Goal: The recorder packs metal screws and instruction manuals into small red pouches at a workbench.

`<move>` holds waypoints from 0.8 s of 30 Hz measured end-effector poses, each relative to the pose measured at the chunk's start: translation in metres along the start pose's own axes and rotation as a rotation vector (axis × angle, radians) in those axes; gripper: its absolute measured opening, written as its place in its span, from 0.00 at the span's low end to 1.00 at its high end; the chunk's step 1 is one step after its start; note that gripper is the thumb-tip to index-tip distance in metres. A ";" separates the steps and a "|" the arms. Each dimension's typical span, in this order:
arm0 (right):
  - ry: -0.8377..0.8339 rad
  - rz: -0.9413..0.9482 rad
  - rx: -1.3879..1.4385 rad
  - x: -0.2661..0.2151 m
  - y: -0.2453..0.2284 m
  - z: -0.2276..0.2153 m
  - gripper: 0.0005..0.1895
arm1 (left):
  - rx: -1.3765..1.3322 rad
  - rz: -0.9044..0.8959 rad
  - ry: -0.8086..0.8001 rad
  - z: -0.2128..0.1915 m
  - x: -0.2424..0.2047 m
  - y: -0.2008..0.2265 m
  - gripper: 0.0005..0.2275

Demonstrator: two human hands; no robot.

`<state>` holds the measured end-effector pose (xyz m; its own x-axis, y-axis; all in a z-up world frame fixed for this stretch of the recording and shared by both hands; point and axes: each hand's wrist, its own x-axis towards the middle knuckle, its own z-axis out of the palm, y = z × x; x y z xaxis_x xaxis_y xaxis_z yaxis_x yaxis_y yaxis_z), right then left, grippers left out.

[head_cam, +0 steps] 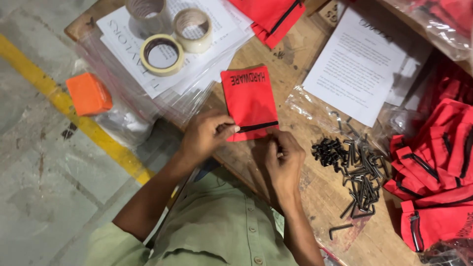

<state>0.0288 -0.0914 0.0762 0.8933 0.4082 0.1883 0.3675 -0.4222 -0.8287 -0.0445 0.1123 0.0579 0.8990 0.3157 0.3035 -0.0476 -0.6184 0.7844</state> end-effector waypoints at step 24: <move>-0.359 -0.286 0.235 0.036 0.049 0.047 0.05 | -0.226 -0.162 -0.047 0.026 -0.015 -0.027 0.13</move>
<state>0.0672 -0.0594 0.0181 0.6050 0.7504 0.2662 0.4792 -0.0761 -0.8744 -0.0455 0.1057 0.0183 0.9219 0.3601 0.1427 0.0073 -0.3843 0.9232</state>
